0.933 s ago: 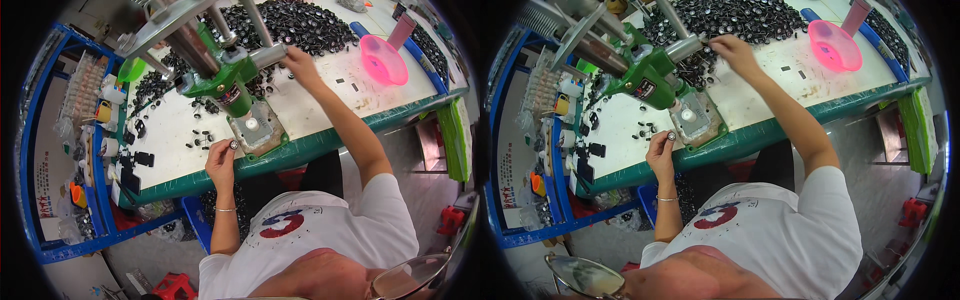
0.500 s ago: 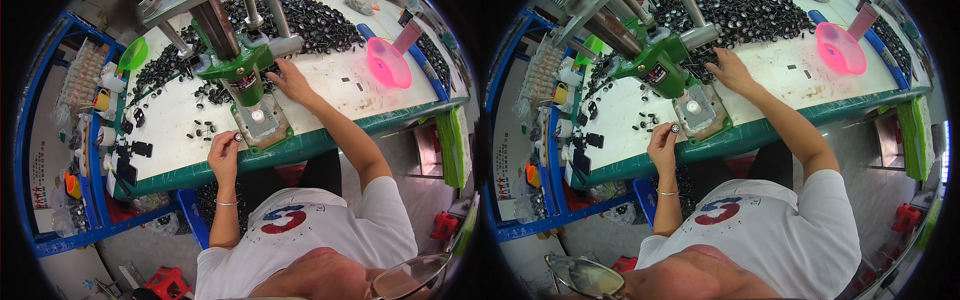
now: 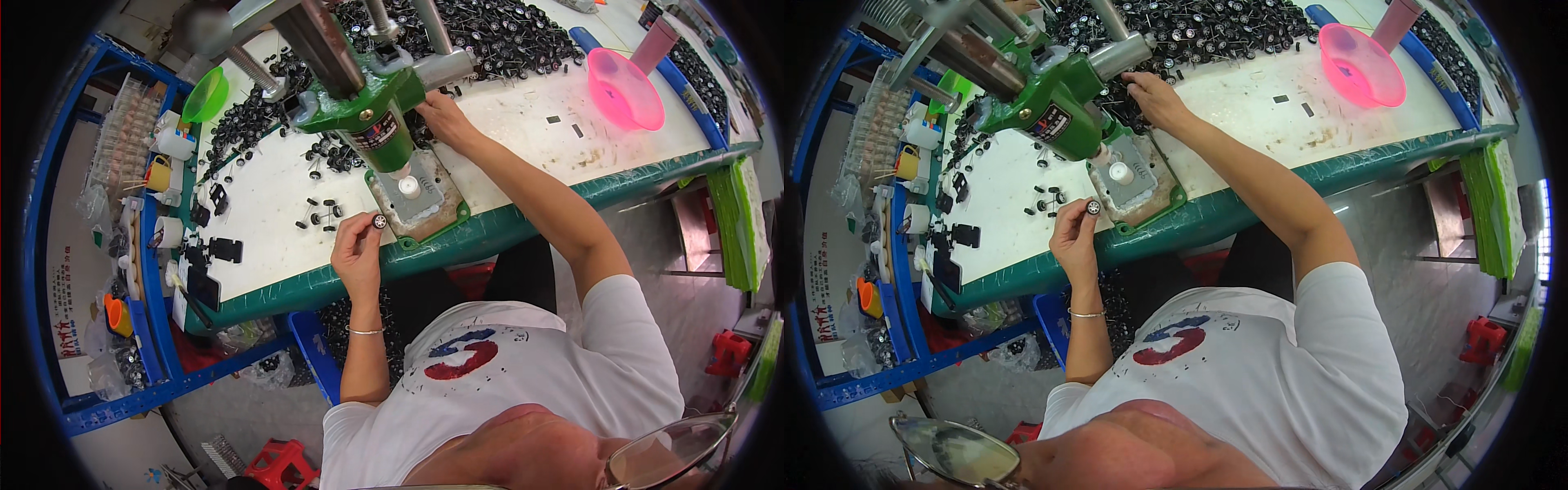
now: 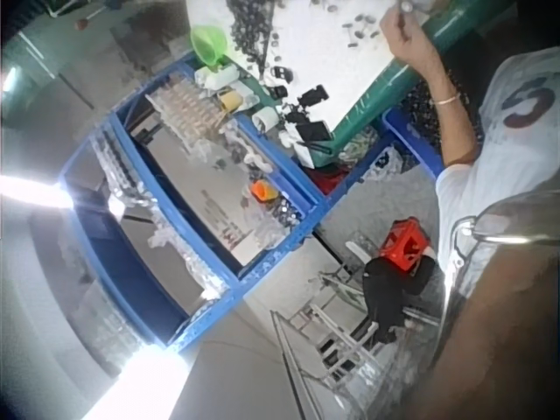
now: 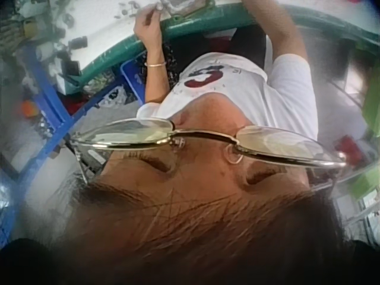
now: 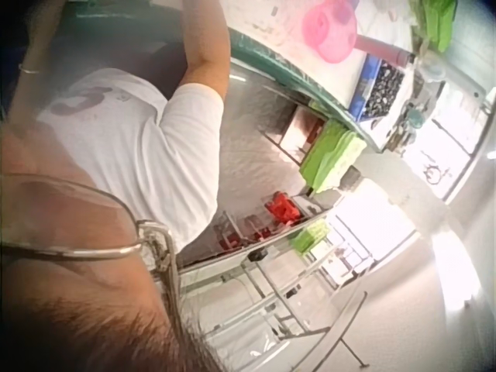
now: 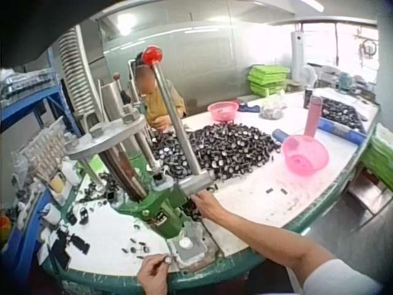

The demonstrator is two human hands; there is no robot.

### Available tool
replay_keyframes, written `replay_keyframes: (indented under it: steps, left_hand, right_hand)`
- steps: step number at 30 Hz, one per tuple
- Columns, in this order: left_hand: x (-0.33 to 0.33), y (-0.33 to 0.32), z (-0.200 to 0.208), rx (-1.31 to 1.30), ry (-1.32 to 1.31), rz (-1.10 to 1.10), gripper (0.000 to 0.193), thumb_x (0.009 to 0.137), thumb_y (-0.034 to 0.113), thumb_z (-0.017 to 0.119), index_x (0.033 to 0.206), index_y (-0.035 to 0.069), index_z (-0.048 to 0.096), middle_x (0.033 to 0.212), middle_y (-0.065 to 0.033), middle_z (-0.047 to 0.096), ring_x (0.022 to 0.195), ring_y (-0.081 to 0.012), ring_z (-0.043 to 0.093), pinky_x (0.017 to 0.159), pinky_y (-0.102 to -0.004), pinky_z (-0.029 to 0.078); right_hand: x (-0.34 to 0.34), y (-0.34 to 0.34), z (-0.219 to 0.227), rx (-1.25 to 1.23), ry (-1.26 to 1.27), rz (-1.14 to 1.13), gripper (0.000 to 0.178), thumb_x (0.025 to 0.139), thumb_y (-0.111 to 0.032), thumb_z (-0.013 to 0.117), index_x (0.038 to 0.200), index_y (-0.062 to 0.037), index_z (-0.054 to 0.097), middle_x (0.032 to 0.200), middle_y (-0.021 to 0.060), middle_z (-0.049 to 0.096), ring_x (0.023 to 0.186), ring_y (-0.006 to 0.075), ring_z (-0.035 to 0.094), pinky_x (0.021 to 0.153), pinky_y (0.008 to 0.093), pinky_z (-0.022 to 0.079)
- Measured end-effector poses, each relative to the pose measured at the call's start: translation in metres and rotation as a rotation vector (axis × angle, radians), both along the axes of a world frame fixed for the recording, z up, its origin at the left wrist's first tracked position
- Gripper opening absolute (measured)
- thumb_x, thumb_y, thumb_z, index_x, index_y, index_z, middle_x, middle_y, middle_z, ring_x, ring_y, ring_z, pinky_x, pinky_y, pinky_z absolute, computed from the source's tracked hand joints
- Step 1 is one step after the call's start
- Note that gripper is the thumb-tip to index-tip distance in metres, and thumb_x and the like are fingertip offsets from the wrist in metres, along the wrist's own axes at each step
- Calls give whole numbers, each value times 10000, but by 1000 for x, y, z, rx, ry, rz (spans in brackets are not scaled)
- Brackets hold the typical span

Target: Using a manual press to assemble small plastic components in a factory setting.

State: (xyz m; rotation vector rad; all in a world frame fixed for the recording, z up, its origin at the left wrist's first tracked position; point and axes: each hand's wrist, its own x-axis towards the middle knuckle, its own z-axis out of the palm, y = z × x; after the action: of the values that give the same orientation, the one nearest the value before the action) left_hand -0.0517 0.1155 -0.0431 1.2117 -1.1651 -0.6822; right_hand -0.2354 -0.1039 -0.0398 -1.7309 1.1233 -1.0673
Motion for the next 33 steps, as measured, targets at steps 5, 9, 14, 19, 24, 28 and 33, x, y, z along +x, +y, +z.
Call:
replay_keyframes:
  steps: [5, 9, 14, 19, 24, 28, 33]
  left_hand:
    - [-4, -1, 3, 2, -26, 31, 144, 879, -50, 685, 1017, -13, 703, 1019, -53, 646, 926, -116, 611, 830, -242, 502]
    - [-7, -3, 4, 21, -23, 13, 144, 884, -54, 676, 1021, -16, 702, 1025, -55, 648, 936, -120, 617, 839, -244, 506]
    - [-4, -1, 1, 25, -21, 24, 161, 882, -68, 664, 1033, -20, 692, 1046, -63, 640, 949, -123, 614, 846, -244, 508]
    - [1, 2, -4, 1, -53, 16, 172, 879, -79, 649, 1038, -27, 687, 1036, -57, 636, 927, -116, 604, 823, -228, 498]
    - [-2, -1, -2, 10, -7, -16, 167, 875, -70, 657, 1027, -14, 695, 1012, -48, 643, 894, -109, 605, 804, -223, 493]
    - [0, 0, -5, -11, -21, -1, 160, 868, -74, 660, 1013, -17, 697, 1020, -59, 647, 909, -120, 609, 806, -228, 496]
    - [5, 5, -2, 12, -39, 23, 157, 878, -70, 658, 1024, -34, 702, 1029, -61, 644, 927, -121, 609, 819, -238, 498]
  right_hand:
    - [8, -9, 3, -53, -38, 104, 317, 965, -159, 514, 1236, -39, 627, 1203, 162, 631, 1132, 314, 599, 984, 376, 460]
    - [30, -38, 1, -367, 72, 185, 273, 936, -173, 544, 1161, -92, 675, 1033, 181, 685, 1008, 352, 648, 920, 407, 498]
    - [50, -59, 21, -350, 283, 364, 253, 930, -192, 536, 1086, -33, 657, 1051, 203, 685, 992, 342, 658, 883, 420, 507]
    - [40, -40, 49, -375, 200, 520, 258, 944, -237, 560, 1051, -15, 638, 1022, 147, 688, 949, 259, 650, 845, 386, 504]
    - [9, -30, 64, -327, 249, 443, 241, 954, -260, 586, 1054, -49, 645, 993, 97, 691, 915, 188, 638, 805, 354, 500]
    - [-33, -4, 69, -281, 143, 300, 222, 962, -167, 591, 1137, -67, 686, 1026, 79, 723, 932, 143, 652, 844, 314, 507]
    - [-144, 26, 58, -146, -31, 187, 258, 974, -42, 541, 1194, 16, 662, 1090, 98, 718, 1044, 162, 665, 952, 299, 504]
